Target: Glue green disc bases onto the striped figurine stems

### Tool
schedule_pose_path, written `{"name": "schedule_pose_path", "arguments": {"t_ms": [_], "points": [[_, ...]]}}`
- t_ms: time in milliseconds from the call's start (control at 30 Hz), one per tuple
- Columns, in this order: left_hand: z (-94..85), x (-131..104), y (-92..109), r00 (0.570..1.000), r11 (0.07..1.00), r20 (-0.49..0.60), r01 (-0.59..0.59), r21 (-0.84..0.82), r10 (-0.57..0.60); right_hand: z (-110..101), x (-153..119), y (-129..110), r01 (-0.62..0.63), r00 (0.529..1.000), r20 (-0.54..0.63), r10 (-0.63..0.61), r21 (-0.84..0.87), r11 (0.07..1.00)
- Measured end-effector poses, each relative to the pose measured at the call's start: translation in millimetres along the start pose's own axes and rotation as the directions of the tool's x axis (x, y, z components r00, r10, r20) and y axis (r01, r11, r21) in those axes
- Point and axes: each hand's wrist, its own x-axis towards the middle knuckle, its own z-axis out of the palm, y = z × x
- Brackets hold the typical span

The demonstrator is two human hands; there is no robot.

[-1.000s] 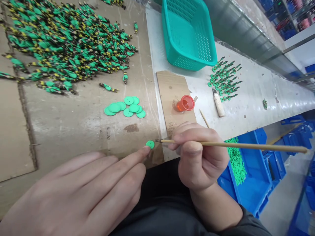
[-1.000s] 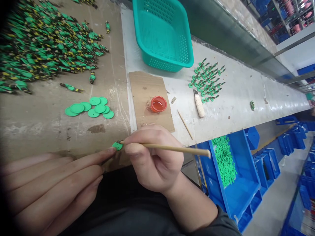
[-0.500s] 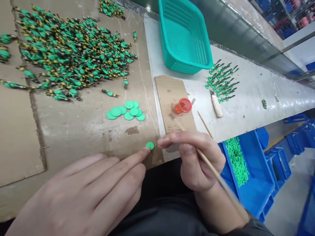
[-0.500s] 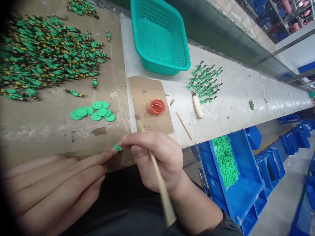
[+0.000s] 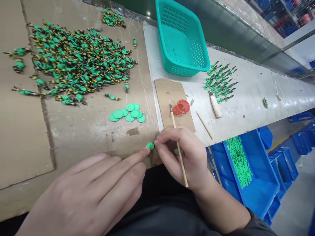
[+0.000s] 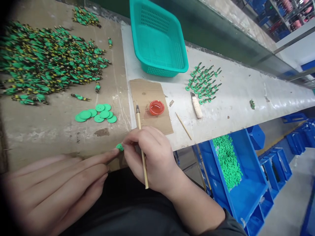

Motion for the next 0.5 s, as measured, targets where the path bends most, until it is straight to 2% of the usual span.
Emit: {"name": "schedule_pose_path", "arguments": {"t_ms": [300, 433, 500], "points": [[-0.4, -6.0, -1.4, 0.999, 1.000, -0.048, -0.004, -0.030, 0.003, -4.8, -4.0, -1.0, 0.053, 0.996, -0.068, -0.050, 0.036, 0.998], [-5.3, -8.0, -2.1, 0.994, 0.989, -0.040, 0.096, -0.112, -0.101, -8.0, -13.3, -0.1, 0.002, 0.993, -0.115, 0.019, 0.182, 0.983], [-6.9, -11.6, -4.6, 0.988, 0.979, -0.038, 0.146, -0.146, -0.153, -10.3, -16.8, 2.1, -0.032, 0.993, -0.102, 0.056, 0.225, 0.974]]}}
